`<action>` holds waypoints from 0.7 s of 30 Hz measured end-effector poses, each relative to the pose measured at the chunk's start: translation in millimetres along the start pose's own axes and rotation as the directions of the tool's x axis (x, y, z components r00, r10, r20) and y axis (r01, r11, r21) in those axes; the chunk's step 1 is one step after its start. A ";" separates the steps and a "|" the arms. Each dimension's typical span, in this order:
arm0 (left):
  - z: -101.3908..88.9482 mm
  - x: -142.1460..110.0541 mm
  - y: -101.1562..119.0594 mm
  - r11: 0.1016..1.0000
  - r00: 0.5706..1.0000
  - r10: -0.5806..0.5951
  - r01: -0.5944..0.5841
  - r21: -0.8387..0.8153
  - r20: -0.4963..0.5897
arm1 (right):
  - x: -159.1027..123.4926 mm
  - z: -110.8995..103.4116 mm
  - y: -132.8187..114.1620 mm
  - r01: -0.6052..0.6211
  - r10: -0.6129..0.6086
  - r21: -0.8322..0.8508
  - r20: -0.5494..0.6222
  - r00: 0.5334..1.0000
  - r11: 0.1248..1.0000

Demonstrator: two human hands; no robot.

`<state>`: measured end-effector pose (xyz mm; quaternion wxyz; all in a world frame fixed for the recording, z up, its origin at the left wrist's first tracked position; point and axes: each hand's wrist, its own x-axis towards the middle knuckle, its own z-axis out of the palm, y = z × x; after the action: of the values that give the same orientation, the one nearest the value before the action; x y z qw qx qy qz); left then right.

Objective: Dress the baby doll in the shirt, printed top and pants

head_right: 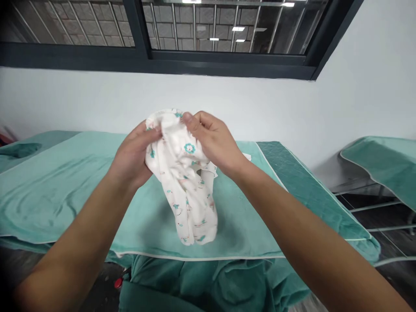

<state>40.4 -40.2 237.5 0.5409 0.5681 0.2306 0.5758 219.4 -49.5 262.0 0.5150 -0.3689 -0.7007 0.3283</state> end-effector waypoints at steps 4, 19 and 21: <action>2.0 3.6 -5.4 0.999 0.994 -0.007 0.003 -0.037 -0.108 | -10.3 -2.4 -1.3 -0.136 0.149 -0.061 0.439 0.886 0.989; -14.7 -20.9 -34.4 0.955 0.955 -0.284 0.290 -0.062 0.086 | -19.8 -7.9 20.0 -0.372 0.284 0.250 0.328 0.901 0.894; -13.4 -17.1 -36.8 0.956 0.965 -0.257 0.261 -0.138 0.040 | -27.6 -4.5 21.6 -0.454 0.316 0.152 0.528 0.788 0.878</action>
<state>37.6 -39.3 194.8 0.6533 0.4992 0.2554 0.5087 233.0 -61.7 231.8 0.2883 -0.3362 -0.6645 0.6019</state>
